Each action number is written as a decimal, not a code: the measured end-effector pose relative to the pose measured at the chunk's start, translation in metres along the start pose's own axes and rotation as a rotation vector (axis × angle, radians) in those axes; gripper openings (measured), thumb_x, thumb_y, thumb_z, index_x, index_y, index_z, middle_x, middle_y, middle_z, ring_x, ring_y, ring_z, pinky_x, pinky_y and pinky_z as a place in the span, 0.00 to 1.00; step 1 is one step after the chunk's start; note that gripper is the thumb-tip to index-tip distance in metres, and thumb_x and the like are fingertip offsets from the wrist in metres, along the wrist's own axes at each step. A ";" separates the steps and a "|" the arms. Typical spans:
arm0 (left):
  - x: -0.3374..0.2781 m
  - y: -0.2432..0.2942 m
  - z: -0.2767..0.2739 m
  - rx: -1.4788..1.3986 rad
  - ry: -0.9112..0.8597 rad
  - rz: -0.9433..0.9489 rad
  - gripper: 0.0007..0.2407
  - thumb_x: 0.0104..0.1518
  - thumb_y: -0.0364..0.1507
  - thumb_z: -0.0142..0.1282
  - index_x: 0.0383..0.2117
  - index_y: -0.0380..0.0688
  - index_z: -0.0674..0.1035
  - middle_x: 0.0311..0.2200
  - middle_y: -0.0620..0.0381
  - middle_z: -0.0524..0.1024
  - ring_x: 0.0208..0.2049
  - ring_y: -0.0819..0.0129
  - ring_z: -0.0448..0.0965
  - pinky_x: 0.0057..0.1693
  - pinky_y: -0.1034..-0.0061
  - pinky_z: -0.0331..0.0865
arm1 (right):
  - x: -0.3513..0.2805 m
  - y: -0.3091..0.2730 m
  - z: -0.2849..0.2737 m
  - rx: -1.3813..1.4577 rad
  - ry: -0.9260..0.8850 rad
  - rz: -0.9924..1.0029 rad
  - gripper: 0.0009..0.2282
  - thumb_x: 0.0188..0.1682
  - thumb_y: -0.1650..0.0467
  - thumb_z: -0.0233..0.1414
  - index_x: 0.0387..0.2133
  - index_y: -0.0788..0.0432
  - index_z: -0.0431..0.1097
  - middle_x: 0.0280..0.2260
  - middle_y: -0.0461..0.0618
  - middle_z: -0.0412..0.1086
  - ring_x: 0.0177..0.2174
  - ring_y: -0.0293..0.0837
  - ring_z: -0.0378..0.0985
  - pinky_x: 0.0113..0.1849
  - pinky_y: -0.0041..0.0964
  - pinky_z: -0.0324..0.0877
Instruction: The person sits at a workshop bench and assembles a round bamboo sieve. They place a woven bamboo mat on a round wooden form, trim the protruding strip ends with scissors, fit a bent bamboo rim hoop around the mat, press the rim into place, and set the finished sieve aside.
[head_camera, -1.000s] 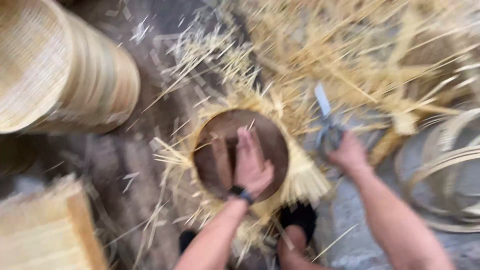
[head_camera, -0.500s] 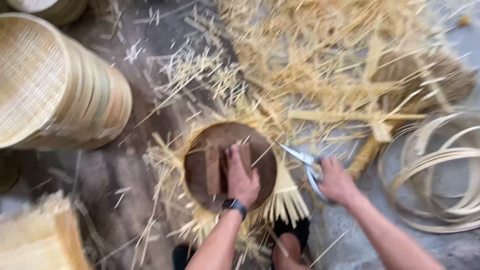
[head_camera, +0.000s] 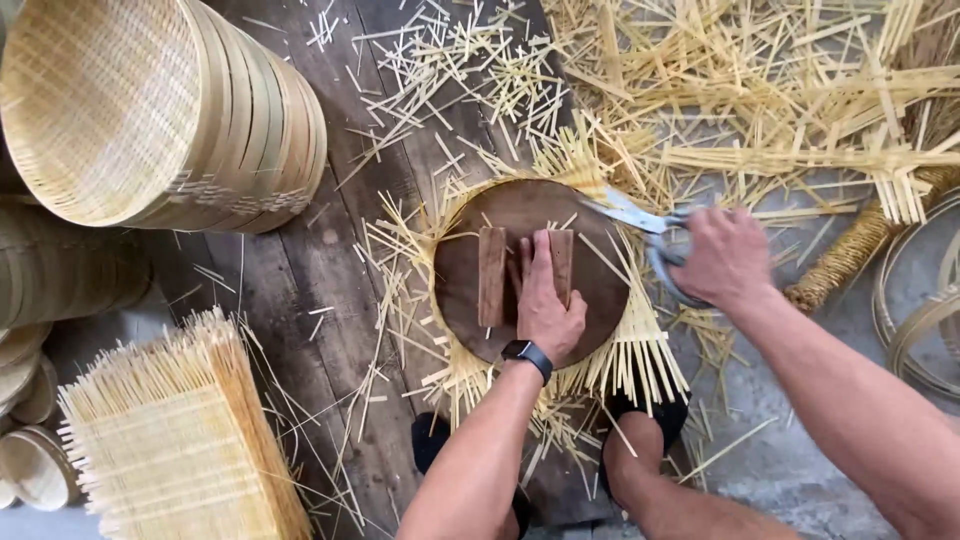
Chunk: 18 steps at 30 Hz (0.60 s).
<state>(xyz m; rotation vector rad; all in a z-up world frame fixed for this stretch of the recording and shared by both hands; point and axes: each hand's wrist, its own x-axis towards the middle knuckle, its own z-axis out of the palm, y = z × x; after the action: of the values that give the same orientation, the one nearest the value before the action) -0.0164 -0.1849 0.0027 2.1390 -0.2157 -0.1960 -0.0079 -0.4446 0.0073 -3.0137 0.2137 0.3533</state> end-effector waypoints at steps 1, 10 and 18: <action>0.001 -0.001 -0.001 0.017 -0.010 -0.011 0.42 0.49 0.24 0.57 0.73 0.40 0.47 0.72 0.40 0.52 0.75 0.43 0.44 0.76 0.53 0.37 | 0.009 -0.010 -0.004 -0.075 0.070 -0.074 0.25 0.45 0.49 0.52 0.36 0.60 0.73 0.33 0.57 0.75 0.33 0.53 0.79 0.36 0.49 0.75; -0.014 -0.016 -0.026 0.067 -0.201 0.051 0.42 0.46 0.22 0.57 0.73 0.47 0.50 0.70 0.44 0.61 0.75 0.48 0.50 0.77 0.54 0.38 | -0.006 0.024 0.020 -0.105 -0.170 -0.086 0.21 0.54 0.52 0.49 0.36 0.57 0.72 0.34 0.55 0.75 0.34 0.47 0.78 0.38 0.45 0.75; 0.001 -0.008 -0.051 0.056 -0.290 0.085 0.44 0.43 0.21 0.61 0.71 0.45 0.49 0.68 0.43 0.59 0.73 0.46 0.48 0.75 0.53 0.38 | 0.024 -0.007 0.010 -0.221 -0.086 -0.096 0.25 0.47 0.49 0.52 0.34 0.62 0.72 0.32 0.56 0.74 0.31 0.47 0.78 0.34 0.44 0.75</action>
<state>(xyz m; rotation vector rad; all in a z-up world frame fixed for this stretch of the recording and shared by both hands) -0.0040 -0.1399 0.0236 2.1465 -0.4847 -0.4556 0.0142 -0.4396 -0.0072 -3.2001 0.0240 0.5295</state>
